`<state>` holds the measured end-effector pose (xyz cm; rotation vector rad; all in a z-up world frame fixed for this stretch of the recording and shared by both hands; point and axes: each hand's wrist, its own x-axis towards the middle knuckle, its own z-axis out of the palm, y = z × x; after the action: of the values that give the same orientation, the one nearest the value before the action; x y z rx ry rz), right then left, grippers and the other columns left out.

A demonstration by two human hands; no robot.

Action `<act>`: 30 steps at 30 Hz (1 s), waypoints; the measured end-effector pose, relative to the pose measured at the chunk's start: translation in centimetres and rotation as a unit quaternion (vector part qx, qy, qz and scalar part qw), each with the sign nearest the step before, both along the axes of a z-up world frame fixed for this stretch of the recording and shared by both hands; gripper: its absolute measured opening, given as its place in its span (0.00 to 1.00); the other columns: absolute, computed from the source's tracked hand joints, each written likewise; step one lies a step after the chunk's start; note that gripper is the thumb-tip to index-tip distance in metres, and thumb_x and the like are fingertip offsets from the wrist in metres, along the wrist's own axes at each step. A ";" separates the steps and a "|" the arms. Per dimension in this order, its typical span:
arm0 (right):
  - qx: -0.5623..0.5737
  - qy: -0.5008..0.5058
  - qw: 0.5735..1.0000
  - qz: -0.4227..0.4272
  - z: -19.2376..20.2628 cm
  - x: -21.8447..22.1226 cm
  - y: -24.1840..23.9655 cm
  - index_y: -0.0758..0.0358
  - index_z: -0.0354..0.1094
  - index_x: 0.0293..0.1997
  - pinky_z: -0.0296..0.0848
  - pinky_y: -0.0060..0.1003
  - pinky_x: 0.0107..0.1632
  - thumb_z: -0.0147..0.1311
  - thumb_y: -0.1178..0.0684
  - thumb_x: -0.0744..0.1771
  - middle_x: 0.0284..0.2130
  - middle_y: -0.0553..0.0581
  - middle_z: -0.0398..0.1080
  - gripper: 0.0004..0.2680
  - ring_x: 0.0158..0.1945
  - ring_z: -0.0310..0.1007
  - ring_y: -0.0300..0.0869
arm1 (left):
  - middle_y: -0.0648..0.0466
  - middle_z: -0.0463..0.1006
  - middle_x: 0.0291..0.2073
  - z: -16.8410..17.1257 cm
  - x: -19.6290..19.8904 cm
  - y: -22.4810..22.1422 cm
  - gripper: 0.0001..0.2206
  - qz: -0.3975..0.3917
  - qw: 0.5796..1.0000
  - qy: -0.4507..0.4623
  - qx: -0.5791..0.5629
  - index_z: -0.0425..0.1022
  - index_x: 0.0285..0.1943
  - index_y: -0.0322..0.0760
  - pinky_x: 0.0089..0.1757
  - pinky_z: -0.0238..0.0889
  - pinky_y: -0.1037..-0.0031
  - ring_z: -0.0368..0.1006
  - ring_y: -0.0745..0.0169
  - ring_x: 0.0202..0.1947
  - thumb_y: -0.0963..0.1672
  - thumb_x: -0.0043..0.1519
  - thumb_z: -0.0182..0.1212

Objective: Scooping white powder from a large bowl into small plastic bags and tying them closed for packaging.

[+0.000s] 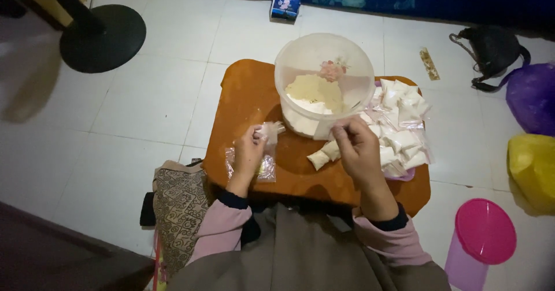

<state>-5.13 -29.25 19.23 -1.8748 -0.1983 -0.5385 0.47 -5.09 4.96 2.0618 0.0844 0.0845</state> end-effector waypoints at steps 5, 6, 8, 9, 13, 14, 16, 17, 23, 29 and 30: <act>-0.009 0.037 0.999 0.013 -0.3 -0.2 -0.4 0.70 0.73 0.36 0.73 0.42 0.43 0.59 0.61 0.68 0.28 0.63 0.70 0.04 0.35 0.73 0.49 | 0.35 0.76 0.45 1.6 0.1 -0.8 0.22 0.002 0.995 -0.084 0.055 0.74 0.57 0.33 0.46 0.71 0.52 0.75 0.31 0.46 0.39 0.52 0.72; 0.009 0.058 0.998 0.022 0.1 -0.3 -0.4 0.72 0.72 0.37 0.75 0.42 0.42 0.59 0.62 0.68 0.27 0.63 0.69 0.03 0.34 0.73 0.47 | 0.39 0.71 0.52 1.3 0.4 -0.9 0.24 0.000 0.985 -0.140 0.098 0.74 0.57 0.34 0.52 0.67 0.51 0.71 0.32 0.52 0.40 0.51 0.73; 0.008 0.072 0.997 0.017 0.6 -0.6 -0.3 0.71 0.72 0.37 0.75 0.41 0.40 0.58 0.62 0.68 0.26 0.62 0.70 0.03 0.32 0.72 0.45 | 0.44 0.72 0.48 4.0 -0.2 -1.2 0.19 -0.013 0.982 -0.178 0.056 0.75 0.55 0.36 0.50 0.68 0.56 0.72 0.39 0.49 0.40 0.54 0.70; 0.007 0.086 0.996 0.014 0.8 -0.7 -0.2 0.70 0.73 0.37 0.75 0.41 0.38 0.57 0.61 0.68 0.24 0.60 0.70 0.03 0.31 0.71 0.43 | 0.49 0.73 0.44 5.3 -0.5 -1.3 0.14 -0.024 0.976 -0.216 0.014 0.77 0.54 0.39 0.48 0.69 0.62 0.74 0.46 0.47 0.40 0.58 0.68; -0.023 0.065 0.998 0.003 0.8 0.3 -0.5 0.69 0.73 0.36 0.75 0.41 0.35 0.60 0.60 0.67 0.22 0.63 0.71 0.03 0.28 0.72 0.44 | 0.52 0.77 0.34 11.7 -2.1 -3.6 0.08 -0.072 0.967 -0.230 -0.089 0.80 0.48 0.40 0.39 0.71 0.70 0.77 0.56 0.36 0.41 0.60 0.67; -0.043 0.049 0.998 -0.005 0.8 0.7 -0.7 0.67 0.73 0.36 0.74 0.39 0.34 0.61 0.59 0.67 0.21 0.61 0.71 0.03 0.27 0.73 0.44 | 0.52 0.78 0.34 12.7 -2.0 -4.1 0.08 -0.106 0.960 -0.241 -0.095 0.80 0.48 0.41 0.40 0.71 0.68 0.77 0.54 0.37 0.42 0.61 0.68; -0.063 0.034 0.997 -0.015 1.2 1.5 -1.0 0.64 0.73 0.36 0.74 0.38 0.33 0.62 0.57 0.67 0.21 0.58 0.71 0.04 0.26 0.73 0.45 | 0.53 0.78 0.34 14.4 -1.5 -5.1 0.09 -0.142 0.952 -0.252 -0.102 0.80 0.49 0.42 0.40 0.71 0.67 0.78 0.52 0.37 0.43 0.61 0.68; -0.070 0.000 0.997 -0.018 1.6 2.3 -1.0 0.65 0.73 0.36 0.72 0.38 0.33 0.62 0.58 0.68 0.21 0.58 0.70 0.04 0.26 0.71 0.45 | 0.51 0.79 0.35 15.1 -0.8 -5.7 0.10 -0.156 0.950 -0.246 -0.113 0.79 0.51 0.41 0.38 0.73 0.68 0.79 0.53 0.37 0.44 0.61 0.68; -0.124 -0.126 0.984 -0.039 1.2 8.9 -2.2 0.63 0.72 0.36 0.70 0.36 0.32 0.64 0.57 0.69 0.21 0.56 0.69 0.05 0.25 0.71 0.46 | 0.48 0.80 0.40 14.7 5.6 -9.0 0.15 -0.195 0.937 -0.192 -0.218 0.73 0.59 0.39 0.37 0.78 0.73 0.81 0.58 0.38 0.44 0.64 0.64; -0.094 -0.129 0.987 0.013 1.5 12.3 -1.8 0.66 0.74 0.41 0.75 0.38 0.36 0.62 0.65 0.67 0.25 0.59 0.74 0.03 0.29 0.76 0.49 | 0.49 0.81 0.36 13.5 9.8 -10.6 0.12 -0.172 0.941 -0.181 -0.228 0.73 0.56 0.39 0.35 0.79 0.76 0.82 0.61 0.34 0.41 0.63 0.63; -0.071 -0.107 0.991 0.031 1.4 12.6 -1.9 0.68 0.74 0.43 0.75 0.38 0.38 0.60 0.66 0.67 0.27 0.61 0.74 0.03 0.30 0.77 0.48 | 0.51 0.81 0.34 13.5 10.0 -10.6 0.11 -0.162 0.947 -0.180 -0.212 0.75 0.53 0.41 0.34 0.79 0.76 0.81 0.63 0.32 0.40 0.62 0.63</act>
<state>7.43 -31.14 20.59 -1.9405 -0.4456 -0.6997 10.47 -15.66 18.42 1.5771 -0.4268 0.2172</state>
